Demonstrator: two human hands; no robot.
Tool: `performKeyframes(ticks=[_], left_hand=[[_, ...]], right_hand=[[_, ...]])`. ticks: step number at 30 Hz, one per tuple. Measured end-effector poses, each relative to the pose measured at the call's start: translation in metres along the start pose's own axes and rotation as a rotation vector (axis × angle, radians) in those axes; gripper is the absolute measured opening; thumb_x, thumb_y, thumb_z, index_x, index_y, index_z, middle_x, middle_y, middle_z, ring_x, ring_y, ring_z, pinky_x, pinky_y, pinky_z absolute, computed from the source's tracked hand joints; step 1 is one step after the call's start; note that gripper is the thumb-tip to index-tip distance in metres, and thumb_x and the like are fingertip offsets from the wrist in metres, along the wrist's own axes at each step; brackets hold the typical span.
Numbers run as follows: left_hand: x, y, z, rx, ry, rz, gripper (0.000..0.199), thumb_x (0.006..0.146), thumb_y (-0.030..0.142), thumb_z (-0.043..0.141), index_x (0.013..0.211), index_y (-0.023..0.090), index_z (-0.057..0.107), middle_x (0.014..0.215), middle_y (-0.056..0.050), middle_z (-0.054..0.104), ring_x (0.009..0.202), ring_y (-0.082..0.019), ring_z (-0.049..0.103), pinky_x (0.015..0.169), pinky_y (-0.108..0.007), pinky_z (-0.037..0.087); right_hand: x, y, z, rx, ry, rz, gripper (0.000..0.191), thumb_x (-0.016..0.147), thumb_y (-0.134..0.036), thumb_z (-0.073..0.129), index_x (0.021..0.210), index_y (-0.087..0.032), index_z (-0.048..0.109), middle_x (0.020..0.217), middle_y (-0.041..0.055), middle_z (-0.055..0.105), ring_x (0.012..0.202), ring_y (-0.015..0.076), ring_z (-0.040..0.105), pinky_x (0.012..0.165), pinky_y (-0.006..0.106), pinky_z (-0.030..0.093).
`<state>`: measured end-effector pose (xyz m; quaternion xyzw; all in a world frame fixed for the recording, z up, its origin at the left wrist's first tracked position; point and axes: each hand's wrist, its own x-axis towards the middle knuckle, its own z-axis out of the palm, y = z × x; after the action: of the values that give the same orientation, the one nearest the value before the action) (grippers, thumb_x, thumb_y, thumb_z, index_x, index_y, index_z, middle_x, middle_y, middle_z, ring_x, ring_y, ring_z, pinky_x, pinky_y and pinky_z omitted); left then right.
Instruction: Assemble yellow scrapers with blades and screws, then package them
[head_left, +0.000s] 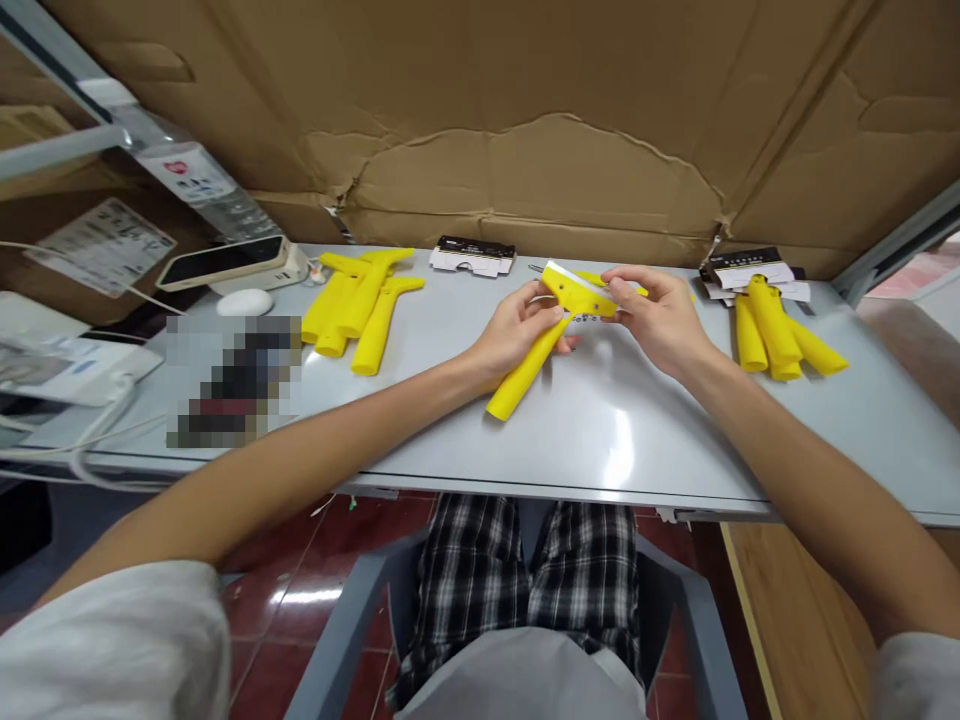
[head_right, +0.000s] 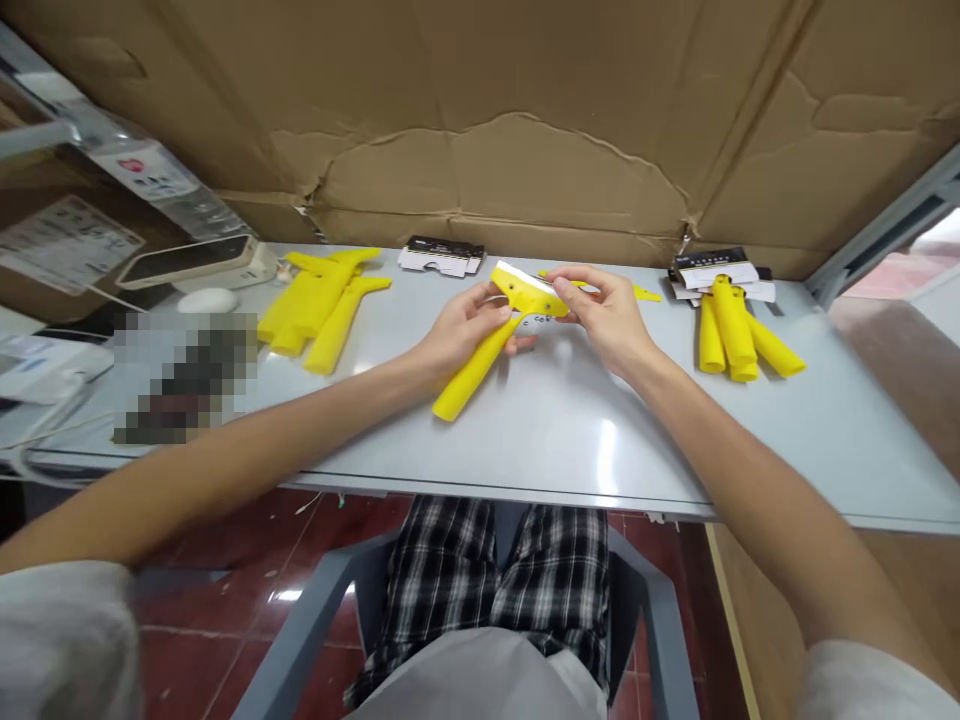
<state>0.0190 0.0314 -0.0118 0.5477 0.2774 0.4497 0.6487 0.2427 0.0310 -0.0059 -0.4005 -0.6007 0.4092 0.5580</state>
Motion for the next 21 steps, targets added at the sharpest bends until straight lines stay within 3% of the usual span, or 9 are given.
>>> performKeyframes(ticks=[4, 8, 13, 16, 21], left_hand=[[-0.0029, -0.0061, -0.0028, -0.009, 0.025, -0.029, 0.027, 0.097, 0.022, 0.074, 0.121, 0.021, 0.060, 0.112, -0.004, 0.074, 0.062, -0.011, 0.072, 0.100, -0.054, 0.068], [-0.0048, -0.0093, -0.0030, 0.023, 0.032, -0.008, 0.026, 0.097, 0.025, 0.074, 0.118, 0.020, 0.060, 0.119, -0.007, 0.074, 0.064, -0.010, 0.072, 0.096, -0.050, 0.070], [-0.0062, -0.0119, -0.0018, 0.092, 0.066, 0.032, 0.030, 0.094, 0.025, 0.079, 0.120, 0.018, 0.065, 0.126, -0.010, 0.073, 0.087, -0.016, 0.079, 0.093, -0.038, 0.068], [-0.0065, -0.0118, -0.0023, 0.108, 0.066, 0.047, 0.030, 0.093, 0.024, 0.080, 0.119, 0.018, 0.067, 0.124, -0.010, 0.075, 0.099, -0.019, 0.078, 0.098, -0.038, 0.067], [-0.0066, -0.0102, -0.0030, 0.112, 0.052, 0.044, 0.032, 0.091, 0.025, 0.081, 0.119, 0.018, 0.067, 0.124, -0.011, 0.077, 0.097, -0.021, 0.079, 0.094, -0.040, 0.068]], right_hand=[[0.0001, 0.0022, 0.0019, 0.024, -0.020, 0.067, 0.053, 0.076, -0.070, 0.094, 0.104, -0.027, 0.083, 0.115, 0.0058, 0.079, 0.098, 0.0217, 0.073, 0.080, 0.039, 0.066], [-0.0010, 0.0010, 0.0049, 0.048, -0.004, 0.114, 0.056, 0.070, -0.071, 0.096, 0.102, -0.026, 0.084, 0.113, 0.0062, 0.079, 0.096, 0.0208, 0.071, 0.076, 0.036, 0.065], [-0.0016, 0.0010, 0.0082, 0.062, 0.001, 0.130, 0.055, 0.069, -0.069, 0.097, 0.099, -0.025, 0.085, 0.115, 0.0067, 0.079, 0.094, 0.0199, 0.070, 0.069, 0.032, 0.062], [-0.0020, 0.0023, 0.0089, 0.055, -0.008, 0.130, 0.054, 0.073, -0.069, 0.096, 0.102, -0.025, 0.086, 0.118, 0.0076, 0.079, 0.095, 0.0207, 0.071, 0.070, 0.033, 0.063], [-0.0016, 0.0050, 0.0070, 0.047, -0.007, 0.141, 0.057, 0.072, -0.071, 0.096, 0.104, -0.025, 0.086, 0.113, 0.0074, 0.079, 0.095, 0.0217, 0.071, 0.070, 0.034, 0.064]])
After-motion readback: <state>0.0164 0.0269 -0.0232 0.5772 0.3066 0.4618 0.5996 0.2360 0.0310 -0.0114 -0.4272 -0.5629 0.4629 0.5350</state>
